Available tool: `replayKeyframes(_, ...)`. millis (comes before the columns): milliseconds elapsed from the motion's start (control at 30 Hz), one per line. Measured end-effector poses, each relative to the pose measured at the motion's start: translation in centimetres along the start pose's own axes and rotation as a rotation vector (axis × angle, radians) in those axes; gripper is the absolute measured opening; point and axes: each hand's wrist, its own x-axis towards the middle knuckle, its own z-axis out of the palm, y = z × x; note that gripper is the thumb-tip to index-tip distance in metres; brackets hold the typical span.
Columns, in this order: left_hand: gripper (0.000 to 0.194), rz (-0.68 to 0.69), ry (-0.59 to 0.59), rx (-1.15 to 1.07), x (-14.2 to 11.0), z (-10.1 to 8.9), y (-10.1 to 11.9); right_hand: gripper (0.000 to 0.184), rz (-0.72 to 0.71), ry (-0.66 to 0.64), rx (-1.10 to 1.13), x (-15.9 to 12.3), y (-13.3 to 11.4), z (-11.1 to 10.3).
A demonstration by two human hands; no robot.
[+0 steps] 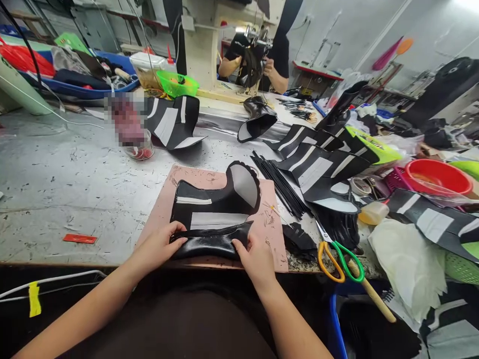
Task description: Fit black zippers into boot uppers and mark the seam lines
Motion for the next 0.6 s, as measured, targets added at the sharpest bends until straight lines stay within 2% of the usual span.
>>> replayKeyframes(33, 0.012, -0.009, -0.020, -0.016, -0.1, 0.1, 0.1, 0.036, -0.037, 0.065, -0.040, -0.1, 0.3, -0.1)
replayKeyframes(100, 0.011, -0.032, -0.058, -0.052, -0.4, 0.5, 0.4, 0.030, -0.176, 0.277, -0.137, -0.2, 0.5, -0.4)
replayKeyframes(167, 0.012, -0.050, -0.063, -0.074, -0.6, 0.8, 0.6, 0.020, -0.422, 0.468, -0.205, -0.2, -0.1, -0.8)
replayKeyframes(200, 0.013, -0.051, -0.053, -0.076, -0.7, 1.0, 0.7, 0.014, -0.572, 0.479, -0.207, -0.3, -0.8, -0.9)
replayKeyframes(233, 0.013, -0.047, -0.037, -0.072, -0.7, 1.2, 0.7, 0.009, -0.726, 0.411, -0.186, -0.3, -1.8, -1.0)
replayKeyframes(267, 0.014, -0.037, -0.022, -0.066, -0.7, 1.4, 0.7, 0.010, -0.865, 0.268, -0.155, -0.4, -3.0, -0.9)
replayKeyframes(333, 0.014, -0.007, -0.011, -0.054, -0.7, 1.6, 0.8, 0.017, -1.023, -0.116, -0.073, -0.4, -5.5, -0.6)
replayKeyframes(367, 0.013, 0.009, -0.018, -0.043, -0.8, 1.6, 0.8, 0.018, -1.018, -0.294, -0.017, -0.4, -6.7, -0.2)
replayKeyframes(433, 0.011, 0.029, -0.050, 0.006, -0.9, 1.2, 0.7, 0.016, -0.853, -0.533, 0.128, -0.1, -8.4, 0.5)
replayKeyframes(533, 0.008, 0.021, -0.099, 0.123, -0.9, -0.5, 0.2, 0.008, -0.447, -0.694, 0.385, 0.6, -9.2, 1.7)
replayKeyframes(600, 0.022, -0.025, -0.053, 0.172, -0.4, -2.3, -0.2, 0.006, -0.246, -0.784, 0.543, 1.1, -8.9, 2.3)
